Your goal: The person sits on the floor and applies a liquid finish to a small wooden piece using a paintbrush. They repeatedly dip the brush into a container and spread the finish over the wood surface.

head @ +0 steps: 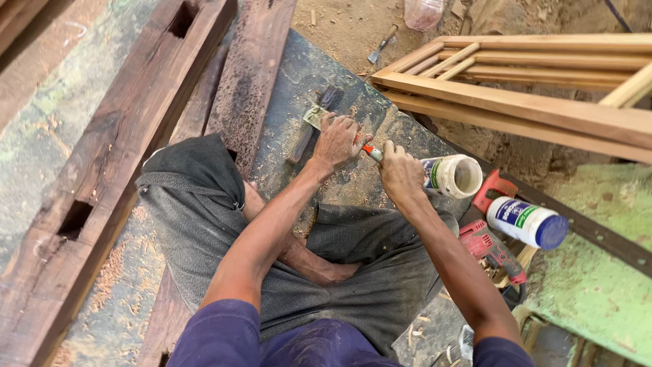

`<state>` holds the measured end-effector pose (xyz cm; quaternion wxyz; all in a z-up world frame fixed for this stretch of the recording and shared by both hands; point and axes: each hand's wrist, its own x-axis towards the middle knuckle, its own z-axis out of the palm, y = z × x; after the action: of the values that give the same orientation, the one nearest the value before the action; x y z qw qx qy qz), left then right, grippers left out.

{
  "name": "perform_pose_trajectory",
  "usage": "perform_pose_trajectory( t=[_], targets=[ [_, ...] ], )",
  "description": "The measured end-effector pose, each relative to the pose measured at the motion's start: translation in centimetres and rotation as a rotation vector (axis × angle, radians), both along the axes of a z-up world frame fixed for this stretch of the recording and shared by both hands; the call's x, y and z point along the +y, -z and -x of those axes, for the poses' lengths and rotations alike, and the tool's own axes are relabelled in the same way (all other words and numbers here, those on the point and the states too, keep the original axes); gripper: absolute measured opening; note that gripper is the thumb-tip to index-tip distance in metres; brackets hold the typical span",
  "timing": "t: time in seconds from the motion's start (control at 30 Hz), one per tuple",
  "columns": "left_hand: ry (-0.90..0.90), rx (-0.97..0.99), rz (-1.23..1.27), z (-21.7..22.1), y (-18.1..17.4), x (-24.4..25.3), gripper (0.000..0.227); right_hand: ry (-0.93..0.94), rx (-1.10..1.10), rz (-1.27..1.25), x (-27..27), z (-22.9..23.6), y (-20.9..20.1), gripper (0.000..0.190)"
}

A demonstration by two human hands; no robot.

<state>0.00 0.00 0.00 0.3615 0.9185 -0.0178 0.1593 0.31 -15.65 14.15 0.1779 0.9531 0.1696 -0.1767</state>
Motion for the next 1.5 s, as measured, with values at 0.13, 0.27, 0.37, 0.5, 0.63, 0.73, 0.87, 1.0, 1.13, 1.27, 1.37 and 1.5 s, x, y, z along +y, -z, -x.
perform_pose_trajectory(
  t=[0.13, 0.27, 0.37, 0.5, 0.63, 0.73, 0.87, 1.0, 1.13, 1.27, 1.37, 1.5],
  targets=[
    [0.012, -0.011, -0.041, 0.3, -1.8, 1.7, 0.063, 0.037, 0.142, -0.084, 1.3, 1.6, -4.7, 0.034],
    [0.048, -0.062, -0.036, 0.4, -3.4, 2.8, 0.065, -0.127, 0.192, -0.198, 1.8, 1.8, -8.7, 0.050],
    [0.079, -0.052, -0.001, 0.8, -4.4, 2.5, 0.067, -0.030, 0.291, -0.092, 1.4, 1.3, -11.3, 0.055],
    [0.144, 0.147, -0.018, -0.1, -5.2, 1.8, 0.072, 0.073, 0.349, -0.124, -0.6, 0.3, -13.6, 0.067],
    [0.145, 0.110, 0.021, -0.6, -4.0, 1.9, 0.076, -0.145, 0.267, -0.462, -2.5, 0.0, -12.0, 0.064],
    [0.073, -0.076, 0.031, -0.7, -2.5, 2.1, 0.078, -0.173, 0.241, -0.597, -3.3, 0.0, -10.7, 0.058],
    [-0.090, -0.030, 0.116, 2.2, -2.1, 1.1, 0.078, -0.176, 0.265, -0.499, -3.5, 0.2, -10.8, 0.057],
    [-0.190, -0.031, 0.197, 5.5, -3.6, 0.2, 0.073, -0.238, 0.368, -0.493, -3.1, -0.1, -12.6, 0.053],
    [-0.075, 0.158, 0.163, 1.4, -3.5, 1.8, 0.070, -0.224, 0.306, -0.330, -2.5, -3.3, -12.2, 0.047],
    [0.017, 0.133, 0.153, -4.4, -2.3, 2.3, 0.064, -0.291, 0.292, -0.698, -3.1, -6.5, -11.5, 0.046],
    [-0.020, -0.121, 0.104, -6.1, -3.5, 4.2, 0.059, -0.287, 0.230, -0.719, -2.3, -6.5, -11.5, 0.048],
    [0.035, 0.205, 0.269, 0.1, -4.8, 3.7, 0.056, -0.259, 0.235, -0.552, -1.2, -3.2, -12.1, 0.042]
  ],
)
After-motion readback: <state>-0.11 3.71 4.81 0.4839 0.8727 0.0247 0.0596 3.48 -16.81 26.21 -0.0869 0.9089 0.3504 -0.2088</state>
